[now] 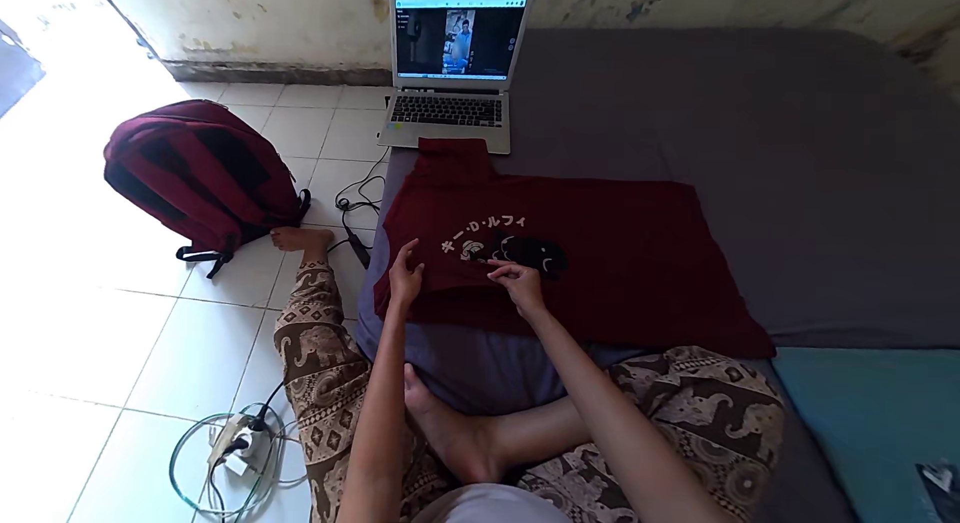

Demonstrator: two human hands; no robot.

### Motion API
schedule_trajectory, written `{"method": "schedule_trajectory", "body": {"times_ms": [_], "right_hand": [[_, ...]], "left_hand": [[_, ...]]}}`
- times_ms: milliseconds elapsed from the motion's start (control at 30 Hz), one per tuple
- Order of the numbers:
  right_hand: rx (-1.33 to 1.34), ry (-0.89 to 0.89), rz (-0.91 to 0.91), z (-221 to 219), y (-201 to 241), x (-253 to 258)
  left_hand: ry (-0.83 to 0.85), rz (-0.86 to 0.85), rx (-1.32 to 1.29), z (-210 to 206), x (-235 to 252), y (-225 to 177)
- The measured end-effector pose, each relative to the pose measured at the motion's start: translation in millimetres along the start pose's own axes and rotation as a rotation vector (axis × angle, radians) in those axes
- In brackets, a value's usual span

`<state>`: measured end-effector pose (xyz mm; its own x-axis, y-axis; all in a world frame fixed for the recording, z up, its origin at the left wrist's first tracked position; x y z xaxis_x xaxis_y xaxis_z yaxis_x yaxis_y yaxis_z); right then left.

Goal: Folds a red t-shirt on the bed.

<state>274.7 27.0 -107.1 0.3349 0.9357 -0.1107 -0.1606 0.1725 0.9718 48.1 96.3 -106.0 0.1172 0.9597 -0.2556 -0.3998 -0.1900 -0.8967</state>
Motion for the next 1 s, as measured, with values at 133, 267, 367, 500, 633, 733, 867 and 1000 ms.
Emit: {"method": "schedule_trajectory", "body": {"times_ms": [133,267,367,500,633,733,867,1000], "right_hand": [[-0.272,0.027,0.108,-1,5,-6],[-0.695,-0.062,0.408,-12,10,-26],[-0.791,0.023,0.689,-31,-6,-32],[-0.929,0.215,0.566,-38,-36,-24],[-0.983,0.118,0.551,-40,-31,-24],[-0.917,0.211,0.708,-39,-36,-31],[-0.846,0.143,0.563,-1,-36,-17],[-0.912,-0.058,0.162,91,-29,32]], "left_hand": [[-0.101,0.012,0.209,4,-8,-1],[-0.353,-0.115,0.405,-3,-28,3],[-0.409,-0.436,0.503,-18,-39,20],[-0.154,-0.471,0.658,-24,-41,53],[-0.180,-0.403,0.696,-25,-45,49],[-0.202,-0.482,0.682,-30,-48,48],[-0.265,-0.402,0.669,-14,-38,55],[-0.382,-0.130,0.604,23,-10,41]]}}
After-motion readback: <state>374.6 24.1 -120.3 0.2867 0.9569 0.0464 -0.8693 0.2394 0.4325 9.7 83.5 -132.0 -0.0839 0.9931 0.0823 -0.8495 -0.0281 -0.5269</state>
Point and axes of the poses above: each hand's wrist, its own x-axis towards the middle knuckle, its own z-axis out of the back of the hand, y = z × x, the point moved 2 cm from there along x, towards the middle knuckle, and after that the axes turned 4 degrees about z, right-handed, at the moved point
